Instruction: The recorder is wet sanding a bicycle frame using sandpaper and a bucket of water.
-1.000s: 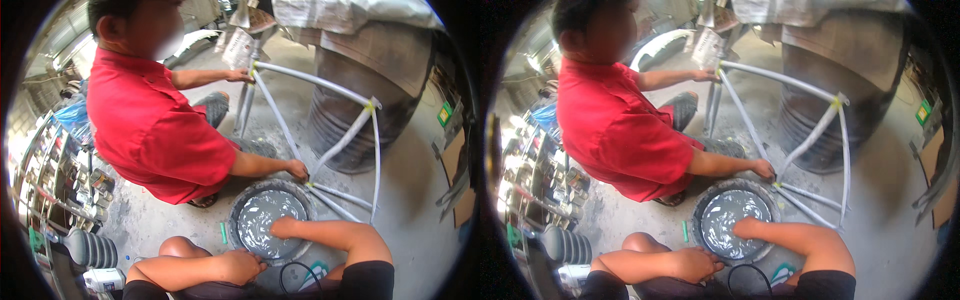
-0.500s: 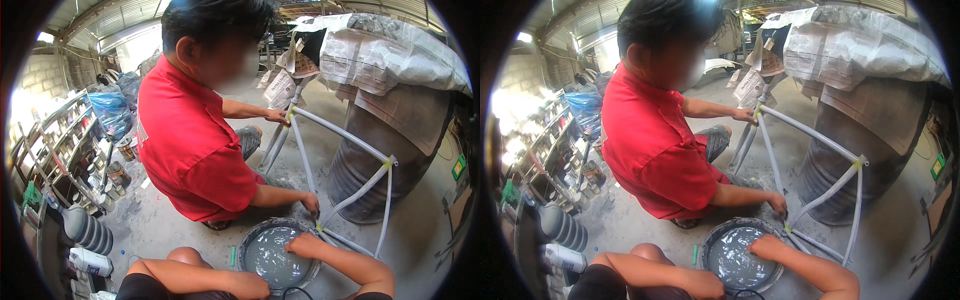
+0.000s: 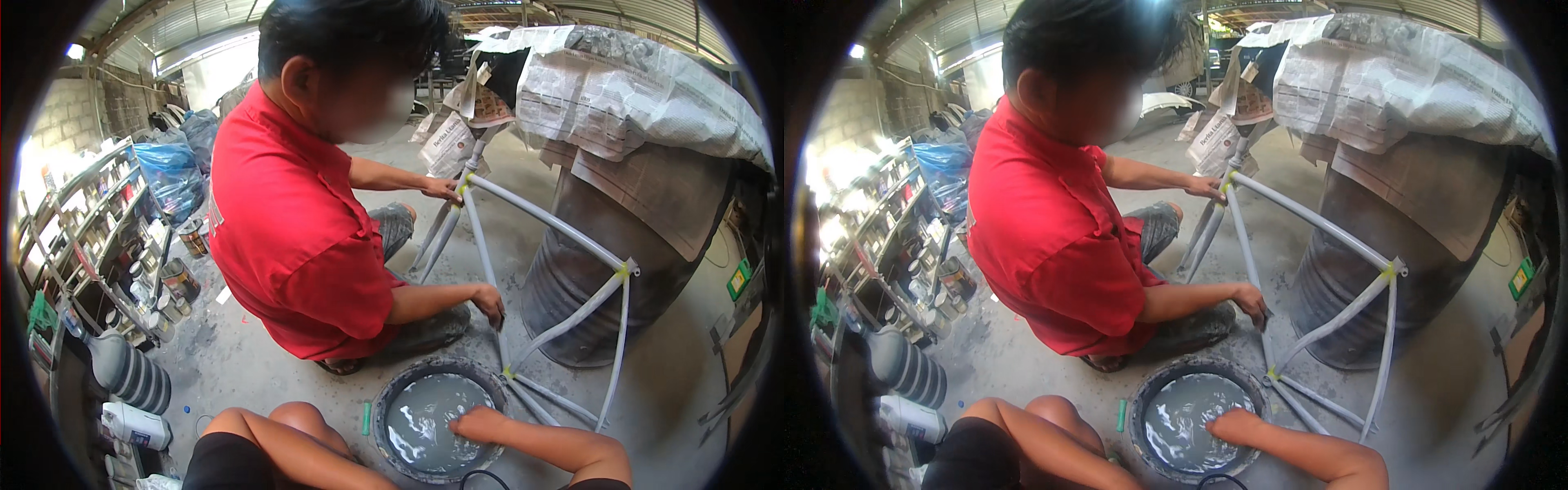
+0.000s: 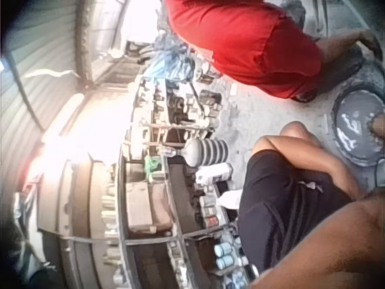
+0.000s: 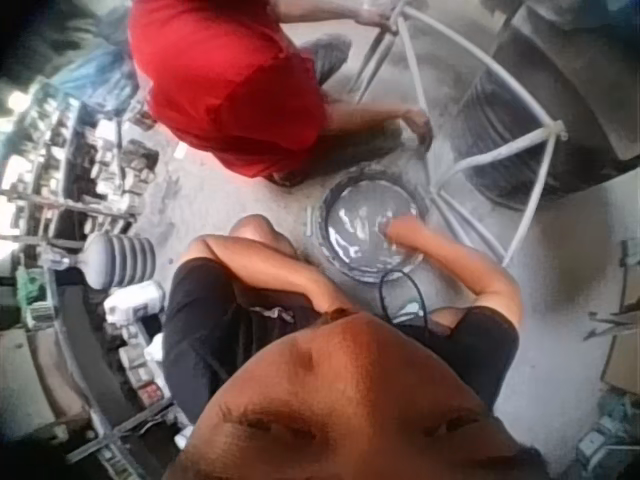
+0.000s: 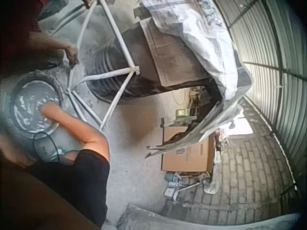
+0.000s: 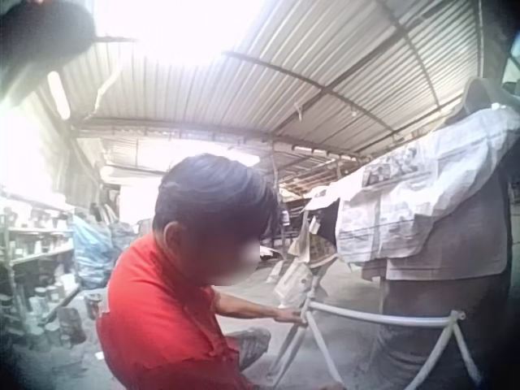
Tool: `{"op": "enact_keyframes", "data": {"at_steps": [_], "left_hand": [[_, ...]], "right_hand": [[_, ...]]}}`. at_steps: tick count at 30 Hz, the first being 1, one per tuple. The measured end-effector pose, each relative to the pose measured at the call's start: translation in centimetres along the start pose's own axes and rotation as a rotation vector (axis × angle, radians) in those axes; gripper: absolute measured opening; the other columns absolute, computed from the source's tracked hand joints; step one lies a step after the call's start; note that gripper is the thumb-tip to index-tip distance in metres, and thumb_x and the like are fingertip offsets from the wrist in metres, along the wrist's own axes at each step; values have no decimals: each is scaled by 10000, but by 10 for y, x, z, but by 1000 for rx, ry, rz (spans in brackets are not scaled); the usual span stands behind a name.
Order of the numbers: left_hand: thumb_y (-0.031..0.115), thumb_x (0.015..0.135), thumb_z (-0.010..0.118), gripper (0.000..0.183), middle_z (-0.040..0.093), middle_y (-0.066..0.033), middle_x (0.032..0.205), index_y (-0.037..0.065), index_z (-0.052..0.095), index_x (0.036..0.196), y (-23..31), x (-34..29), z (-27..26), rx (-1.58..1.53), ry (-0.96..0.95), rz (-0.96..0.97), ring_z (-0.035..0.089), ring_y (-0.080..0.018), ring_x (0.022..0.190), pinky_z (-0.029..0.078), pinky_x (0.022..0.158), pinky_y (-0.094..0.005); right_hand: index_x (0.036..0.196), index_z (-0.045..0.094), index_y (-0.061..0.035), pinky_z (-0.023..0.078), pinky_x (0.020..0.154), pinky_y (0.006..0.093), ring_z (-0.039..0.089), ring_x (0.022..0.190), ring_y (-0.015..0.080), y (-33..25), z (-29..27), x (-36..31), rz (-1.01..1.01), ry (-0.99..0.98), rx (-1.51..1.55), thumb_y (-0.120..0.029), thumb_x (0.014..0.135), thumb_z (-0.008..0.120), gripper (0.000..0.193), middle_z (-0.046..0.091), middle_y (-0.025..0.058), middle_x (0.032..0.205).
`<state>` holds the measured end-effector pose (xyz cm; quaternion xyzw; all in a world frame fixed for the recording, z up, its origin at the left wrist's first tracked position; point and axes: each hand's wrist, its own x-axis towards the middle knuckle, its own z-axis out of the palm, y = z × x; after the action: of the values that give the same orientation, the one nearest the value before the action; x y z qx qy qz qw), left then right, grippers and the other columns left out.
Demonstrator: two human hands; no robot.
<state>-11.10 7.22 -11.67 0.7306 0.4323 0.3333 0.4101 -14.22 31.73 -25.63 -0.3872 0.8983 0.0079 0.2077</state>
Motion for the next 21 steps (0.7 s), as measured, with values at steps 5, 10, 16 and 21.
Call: {"op": "enact_keyframes", "data": {"at_steps": [5,10,16,21], "left_hand": [[212,982,610,309,638,-270,1147,-53,639,1139,10,2,-3,-49,62,203,627,-421,1062,499,896,-469],[175,991,606,324,622,-265,1218,-58,625,1215,21,2,-13,-102,61,428,612,-416,1120,495,946,-452],[147,976,621,323,613,-217,1249,-16,615,1254,67,-67,-25,-293,355,-249,605,-392,1144,490,974,-463],[239,947,631,400,616,-184,1221,22,595,1281,67,-81,-17,299,221,-638,582,-383,1157,455,1001,-474]], "right_hand": [[1010,646,-110,555,740,453,736,887,291,0,-23,-8,-34,-141,-177,-197,917,537,168,726,112,889],[954,637,-124,483,726,445,693,853,277,21,-61,-37,137,397,-25,-151,900,550,106,682,68,864],[919,626,-103,462,717,485,651,881,334,72,-127,-131,629,861,-120,-79,778,683,155,669,91,870],[976,634,-37,488,764,470,634,892,390,123,-143,-206,1003,1206,-168,-159,872,743,194,670,158,957]]}}
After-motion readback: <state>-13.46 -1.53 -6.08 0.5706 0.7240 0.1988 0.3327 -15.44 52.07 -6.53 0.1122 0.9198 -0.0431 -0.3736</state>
